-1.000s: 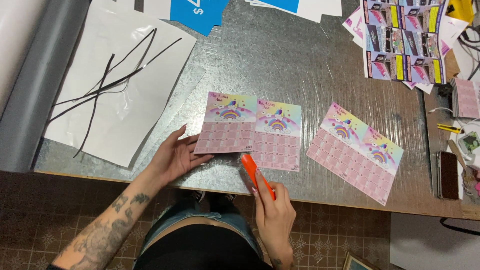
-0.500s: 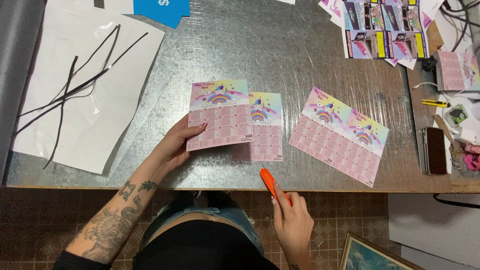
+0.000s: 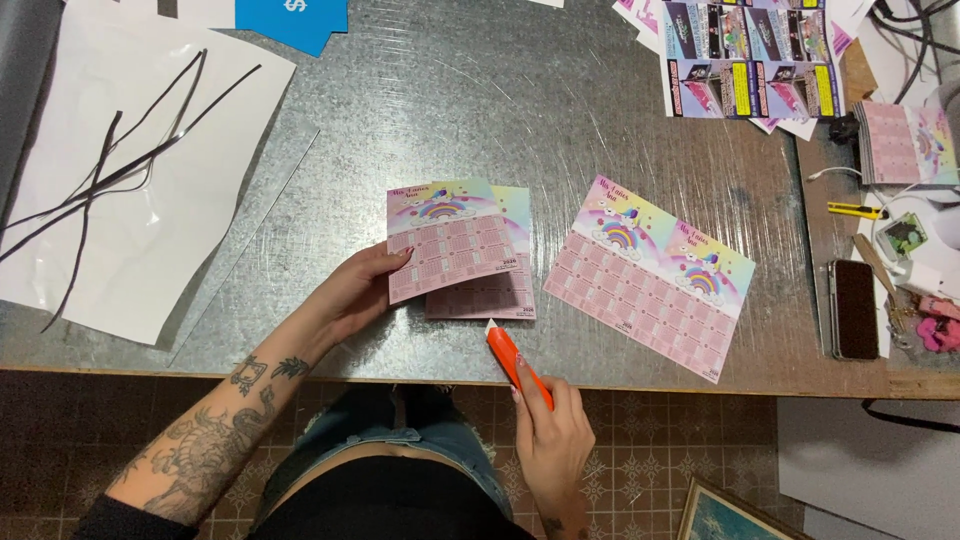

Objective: The person uses an orange utility knife to cut sheets of printed paper featuring a unicorn and rainbow design. They align the paper on a metal work surface and slice through it to separate the sheets into smaller sections.

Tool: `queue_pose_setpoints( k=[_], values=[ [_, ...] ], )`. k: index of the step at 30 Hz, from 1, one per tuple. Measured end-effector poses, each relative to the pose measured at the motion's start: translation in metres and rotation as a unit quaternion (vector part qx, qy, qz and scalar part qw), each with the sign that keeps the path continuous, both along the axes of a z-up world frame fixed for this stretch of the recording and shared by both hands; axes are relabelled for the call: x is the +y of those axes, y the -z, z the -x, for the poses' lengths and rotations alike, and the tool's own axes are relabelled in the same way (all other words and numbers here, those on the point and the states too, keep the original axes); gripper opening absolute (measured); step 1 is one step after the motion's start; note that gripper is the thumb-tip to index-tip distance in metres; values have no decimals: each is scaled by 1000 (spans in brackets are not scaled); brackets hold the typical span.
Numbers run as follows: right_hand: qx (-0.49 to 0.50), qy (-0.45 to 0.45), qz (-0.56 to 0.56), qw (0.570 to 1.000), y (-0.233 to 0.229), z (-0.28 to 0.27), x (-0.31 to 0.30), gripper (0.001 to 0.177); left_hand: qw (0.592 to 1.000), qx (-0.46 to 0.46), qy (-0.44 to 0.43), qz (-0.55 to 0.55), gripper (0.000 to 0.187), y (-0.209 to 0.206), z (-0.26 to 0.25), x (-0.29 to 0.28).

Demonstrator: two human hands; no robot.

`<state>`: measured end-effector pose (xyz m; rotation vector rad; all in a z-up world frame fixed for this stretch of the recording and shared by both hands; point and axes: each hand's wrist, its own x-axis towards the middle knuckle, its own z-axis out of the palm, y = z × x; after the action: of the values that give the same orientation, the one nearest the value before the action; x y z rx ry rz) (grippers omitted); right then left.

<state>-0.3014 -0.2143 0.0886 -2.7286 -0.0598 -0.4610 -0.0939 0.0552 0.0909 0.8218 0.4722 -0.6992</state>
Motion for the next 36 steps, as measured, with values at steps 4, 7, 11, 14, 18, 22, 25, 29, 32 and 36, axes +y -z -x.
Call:
queue_pose_setpoints(
  k=[4, 7, 11, 14, 18, 22, 25, 29, 32, 36],
  values=[
    [-20, -6, -18, 1000, -6, -9, -4, 39, 1000, 11, 9, -9, 43, 1, -2, -16],
    [-6, -11, -27, 1000, -10, -14, -15, 39, 1000, -1, -14, -26, 47, 10, -10, -33],
    [70, 0, -179, 981, -4, 3, -40, 42, 931, -247, 91, -253, 45, 36, -3, -37],
    [64, 93, -160, 981, 12, 4, -64, 44, 879, -328, 50, -341, 53, 56, -3, -36],
    [92, 183, -84, 975, 22, -18, -75, 45, 906, -298, -2, -300, 84, 65, -2, -34],
    [87, 142, -38, 985, 22, -52, -67, 45, 942, -284, 38, -173, 103, -2, 1, -41],
    [73, 147, -53, 985, 9, -69, -56, 42, 930, -319, 47, -175, 82, -25, 9, -36],
    [141, 49, -503, 852, 33, -78, -43, 77, 900, -412, 55, -131, 42, 28, 15, -18],
    [90, -12, -583, 808, -7, -106, 1, 54, 860, -475, 115, -146, 34, -4, 10, -15],
    [-20, -80, -493, 866, -49, -131, 35, 19, 836, -522, 111, -126, 35, -28, 13, -13]
  ],
)
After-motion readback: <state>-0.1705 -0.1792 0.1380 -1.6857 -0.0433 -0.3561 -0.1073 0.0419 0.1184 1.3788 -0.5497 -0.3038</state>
